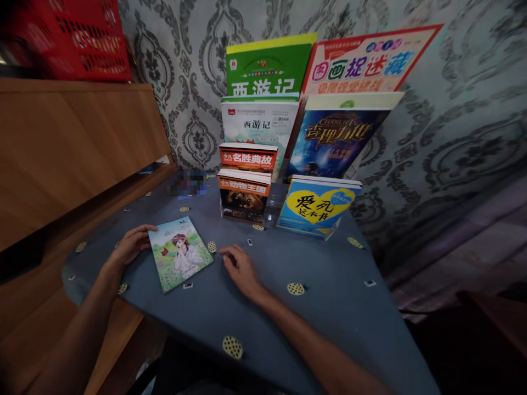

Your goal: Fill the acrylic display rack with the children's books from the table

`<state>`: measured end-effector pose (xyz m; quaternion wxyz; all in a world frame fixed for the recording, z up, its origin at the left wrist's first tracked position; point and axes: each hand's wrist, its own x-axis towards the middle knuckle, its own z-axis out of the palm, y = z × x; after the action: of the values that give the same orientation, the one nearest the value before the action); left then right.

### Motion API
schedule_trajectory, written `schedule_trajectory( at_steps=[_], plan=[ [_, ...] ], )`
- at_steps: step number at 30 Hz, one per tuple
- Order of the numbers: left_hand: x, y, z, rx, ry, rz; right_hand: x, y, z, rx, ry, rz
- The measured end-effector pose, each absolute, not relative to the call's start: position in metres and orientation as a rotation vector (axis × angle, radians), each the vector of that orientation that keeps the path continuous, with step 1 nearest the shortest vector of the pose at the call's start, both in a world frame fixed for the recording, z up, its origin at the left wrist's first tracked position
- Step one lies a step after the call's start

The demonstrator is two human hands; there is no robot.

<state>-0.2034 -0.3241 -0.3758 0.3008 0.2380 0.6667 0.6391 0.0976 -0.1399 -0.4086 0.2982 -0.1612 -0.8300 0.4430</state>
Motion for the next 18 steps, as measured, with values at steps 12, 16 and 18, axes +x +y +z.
schedule_trajectory(
  at_steps=[12,16,18],
  plan=[
    [-0.137,-0.265,-0.384,0.717,1.416,1.608,0.11,-0.15,-0.392,-0.066,-2.2,0.812],
    [-0.115,-0.241,-0.392,0.913,1.394,1.507,0.104,-0.157,-0.387,0.081,-2.46,0.621],
    [-0.112,-0.236,-0.395,1.058,1.434,1.487,0.097,-0.159,-0.387,0.077,-2.607,0.548]
  ],
)
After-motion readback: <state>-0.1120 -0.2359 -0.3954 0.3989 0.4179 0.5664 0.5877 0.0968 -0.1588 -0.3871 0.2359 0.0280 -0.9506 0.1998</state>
